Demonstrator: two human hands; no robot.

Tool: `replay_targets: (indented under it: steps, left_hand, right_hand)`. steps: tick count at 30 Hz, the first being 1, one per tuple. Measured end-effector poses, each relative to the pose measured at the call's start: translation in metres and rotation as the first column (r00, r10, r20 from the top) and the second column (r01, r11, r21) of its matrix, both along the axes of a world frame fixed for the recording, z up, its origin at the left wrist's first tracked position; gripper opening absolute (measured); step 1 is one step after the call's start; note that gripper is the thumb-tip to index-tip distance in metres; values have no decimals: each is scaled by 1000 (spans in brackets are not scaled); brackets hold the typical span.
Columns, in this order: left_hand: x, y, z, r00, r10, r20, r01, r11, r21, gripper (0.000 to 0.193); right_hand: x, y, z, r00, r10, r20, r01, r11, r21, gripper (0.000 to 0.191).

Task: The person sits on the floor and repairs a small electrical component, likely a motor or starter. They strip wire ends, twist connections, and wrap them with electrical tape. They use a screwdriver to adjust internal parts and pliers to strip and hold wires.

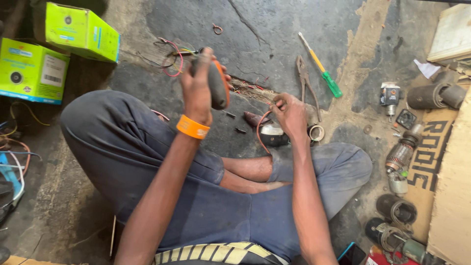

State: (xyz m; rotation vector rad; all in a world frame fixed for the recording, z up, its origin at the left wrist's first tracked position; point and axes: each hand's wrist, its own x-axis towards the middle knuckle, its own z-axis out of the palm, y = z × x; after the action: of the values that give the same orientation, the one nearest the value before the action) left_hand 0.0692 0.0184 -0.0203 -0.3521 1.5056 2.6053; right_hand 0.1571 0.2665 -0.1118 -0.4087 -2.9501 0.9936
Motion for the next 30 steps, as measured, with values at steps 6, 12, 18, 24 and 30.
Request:
replay_targets:
  steps: [6, 12, 18, 24, 30]
  left_hand:
    - [9, 13, -12, 964, -248, 99, 240, 967, 80, 48]
    - [18, 26, -22, 856, -464, 225, 386, 866, 317, 53]
    - [20, 33, -39, 866, -415, 278, 360, 905, 228, 52]
    - [20, 32, -39, 899, -404, 169, 371, 908, 196, 55]
    - [21, 33, -35, 912, -400, 85, 391, 914, 109, 56]
  right_hand:
    - [0, 4, 6, 995, -74, -61, 61, 980, -188, 17]
    - [2, 1, 36, 979, -156, -134, -5, 634, -774, 14]
    - [27, -34, 69, 996, 59, -63, -84, 494, -866, 16]
    - [28, -60, 80, 982, 162, -96, -160, 454, -877, 15]
    - [33, -66, 94, 967, 216, -137, -241, 587, -773, 14]
